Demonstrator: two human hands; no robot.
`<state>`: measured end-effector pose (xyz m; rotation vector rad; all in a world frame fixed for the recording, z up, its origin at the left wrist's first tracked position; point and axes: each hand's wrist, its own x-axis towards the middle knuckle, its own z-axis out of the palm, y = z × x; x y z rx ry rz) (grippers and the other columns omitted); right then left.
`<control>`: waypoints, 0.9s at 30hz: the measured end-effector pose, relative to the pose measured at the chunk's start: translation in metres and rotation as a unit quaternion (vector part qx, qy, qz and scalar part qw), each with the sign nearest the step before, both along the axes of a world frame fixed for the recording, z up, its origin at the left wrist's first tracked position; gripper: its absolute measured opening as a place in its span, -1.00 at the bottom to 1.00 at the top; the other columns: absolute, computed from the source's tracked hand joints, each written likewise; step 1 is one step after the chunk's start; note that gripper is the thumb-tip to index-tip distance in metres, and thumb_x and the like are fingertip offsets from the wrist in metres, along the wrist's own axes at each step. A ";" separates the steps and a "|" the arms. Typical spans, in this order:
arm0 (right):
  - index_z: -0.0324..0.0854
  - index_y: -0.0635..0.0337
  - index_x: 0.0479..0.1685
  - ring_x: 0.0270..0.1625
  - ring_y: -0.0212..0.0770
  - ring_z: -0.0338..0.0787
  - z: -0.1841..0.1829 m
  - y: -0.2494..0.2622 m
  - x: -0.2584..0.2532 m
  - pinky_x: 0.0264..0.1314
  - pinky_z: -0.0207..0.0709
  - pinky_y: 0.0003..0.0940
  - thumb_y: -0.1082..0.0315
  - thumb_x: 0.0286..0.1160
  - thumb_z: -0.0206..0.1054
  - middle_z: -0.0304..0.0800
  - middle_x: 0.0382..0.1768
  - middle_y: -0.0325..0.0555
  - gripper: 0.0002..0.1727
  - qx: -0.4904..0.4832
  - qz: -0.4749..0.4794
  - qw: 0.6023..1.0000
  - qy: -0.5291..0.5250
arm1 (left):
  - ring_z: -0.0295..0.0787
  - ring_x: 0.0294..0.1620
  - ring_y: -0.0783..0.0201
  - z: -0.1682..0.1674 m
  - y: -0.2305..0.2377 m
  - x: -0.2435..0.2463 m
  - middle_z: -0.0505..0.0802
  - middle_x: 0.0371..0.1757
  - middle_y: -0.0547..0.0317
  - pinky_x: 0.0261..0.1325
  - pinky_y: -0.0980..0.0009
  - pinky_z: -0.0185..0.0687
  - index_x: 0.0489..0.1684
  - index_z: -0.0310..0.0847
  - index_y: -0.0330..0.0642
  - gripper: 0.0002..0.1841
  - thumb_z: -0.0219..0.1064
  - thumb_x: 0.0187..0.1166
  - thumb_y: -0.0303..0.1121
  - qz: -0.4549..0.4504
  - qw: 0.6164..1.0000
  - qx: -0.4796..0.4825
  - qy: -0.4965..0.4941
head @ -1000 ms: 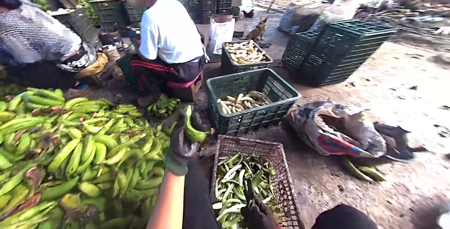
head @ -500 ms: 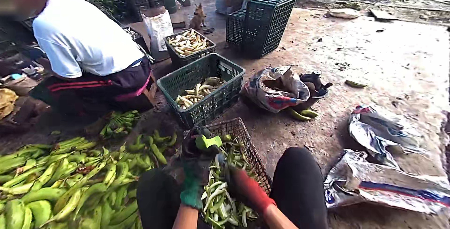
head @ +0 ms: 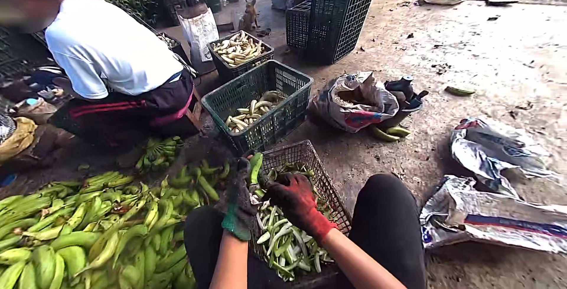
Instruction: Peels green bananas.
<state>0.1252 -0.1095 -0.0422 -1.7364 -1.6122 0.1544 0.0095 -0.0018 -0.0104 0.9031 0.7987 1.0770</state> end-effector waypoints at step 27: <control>0.80 -0.21 0.24 0.32 0.37 0.69 0.006 0.050 0.000 0.42 0.37 0.38 0.18 0.47 0.36 0.77 0.21 0.29 -0.64 -0.132 -0.093 0.987 -0.004 | 0.70 -0.26 0.39 -0.020 0.011 -0.018 0.75 -0.17 0.09 -0.14 0.44 0.68 0.23 0.55 -0.37 -0.67 -0.04 0.86 -0.31 -0.054 0.986 -0.025 0.154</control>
